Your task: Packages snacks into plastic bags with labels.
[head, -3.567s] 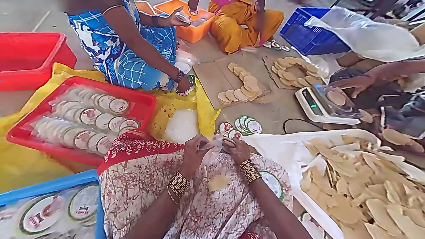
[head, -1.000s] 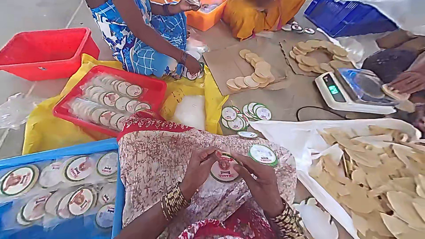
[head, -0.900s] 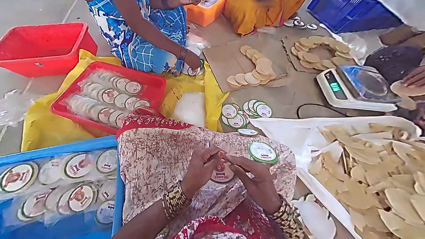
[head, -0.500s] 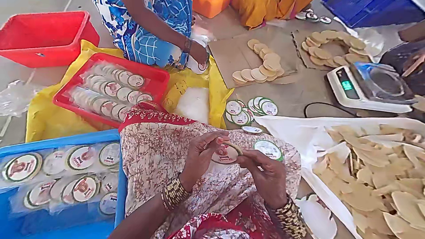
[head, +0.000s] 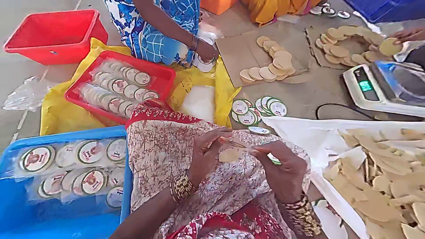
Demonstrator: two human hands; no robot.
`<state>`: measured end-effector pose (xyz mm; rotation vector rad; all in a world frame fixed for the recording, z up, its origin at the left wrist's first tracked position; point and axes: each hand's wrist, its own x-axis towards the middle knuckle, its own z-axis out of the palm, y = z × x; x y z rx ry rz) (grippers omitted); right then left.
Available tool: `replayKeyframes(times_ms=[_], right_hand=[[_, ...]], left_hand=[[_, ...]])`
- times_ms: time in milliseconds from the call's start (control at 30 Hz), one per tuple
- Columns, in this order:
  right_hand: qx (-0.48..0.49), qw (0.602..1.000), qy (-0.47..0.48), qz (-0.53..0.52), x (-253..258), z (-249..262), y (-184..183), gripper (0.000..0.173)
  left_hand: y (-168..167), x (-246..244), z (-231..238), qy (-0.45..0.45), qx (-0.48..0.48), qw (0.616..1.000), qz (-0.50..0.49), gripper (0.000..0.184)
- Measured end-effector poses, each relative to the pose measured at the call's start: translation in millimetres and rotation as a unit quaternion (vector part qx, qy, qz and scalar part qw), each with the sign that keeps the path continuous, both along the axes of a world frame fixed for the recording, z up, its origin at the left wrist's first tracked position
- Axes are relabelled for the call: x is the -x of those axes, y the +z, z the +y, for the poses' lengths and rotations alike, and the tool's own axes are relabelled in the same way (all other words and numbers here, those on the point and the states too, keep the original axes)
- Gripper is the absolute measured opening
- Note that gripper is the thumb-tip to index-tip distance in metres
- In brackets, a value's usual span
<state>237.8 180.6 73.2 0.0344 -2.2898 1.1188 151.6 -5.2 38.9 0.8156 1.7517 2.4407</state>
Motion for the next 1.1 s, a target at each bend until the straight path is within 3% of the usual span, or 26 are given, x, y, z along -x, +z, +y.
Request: replayKeyframes(times_ms=[100,233,333,400,467,500,533,633,767,867,967,1100], right_hand=[[-0.017,0.999,-0.002,0.031,0,1,14,0.020],[-0.039,0.999,-0.006,-0.013,8,-1,3,0.022],[-0.018,1.000,0.001,0.019,0,-6,23,0.018],[0.000,0.999,0.007,0.033,1,-7,31,0.017],[0.014,0.999,0.013,0.037,7,-7,30,0.017],[0.019,0.999,0.020,0.035,9,-7,29,0.017],[0.029,0.999,0.032,0.030,9,-8,30,0.016],[0.121,0.990,0.077,0.002,5,-13,34,0.013],[0.364,0.922,0.127,-0.048,6,-20,38,0.011],[0.396,0.910,0.105,-0.059,10,-21,39,0.017],[0.375,0.921,0.081,-0.065,11,-17,38,0.019],[0.447,0.884,0.074,-0.114,9,-11,25,0.028]], left_hand=[[13,1,-1,0.002,0.001,0.999,0.047,0.029],[1,7,2,-0.022,0.014,1.000,-0.007,0.027],[14,-1,-9,-0.010,0.001,0.999,0.045,0.033],[18,1,-11,-0.031,-0.002,0.998,0.060,0.047],[15,6,-9,-0.073,0.020,0.996,0.038,0.078],[13,7,-9,-0.091,0.031,0.995,0.023,0.083],[11,6,-9,-0.100,0.036,0.994,0.010,0.077],[5,-2,-10,-0.146,-0.021,0.988,-0.041,0.030],[16,-17,-10,-0.162,-0.122,0.973,-0.113,0.022],[30,-20,-15,-0.102,-0.157,0.967,-0.172,0.023],[45,-12,-36,0.031,-0.168,0.963,-0.206,0.025],[58,-2,-86,0.192,-0.121,0.941,-0.252,0.032]])
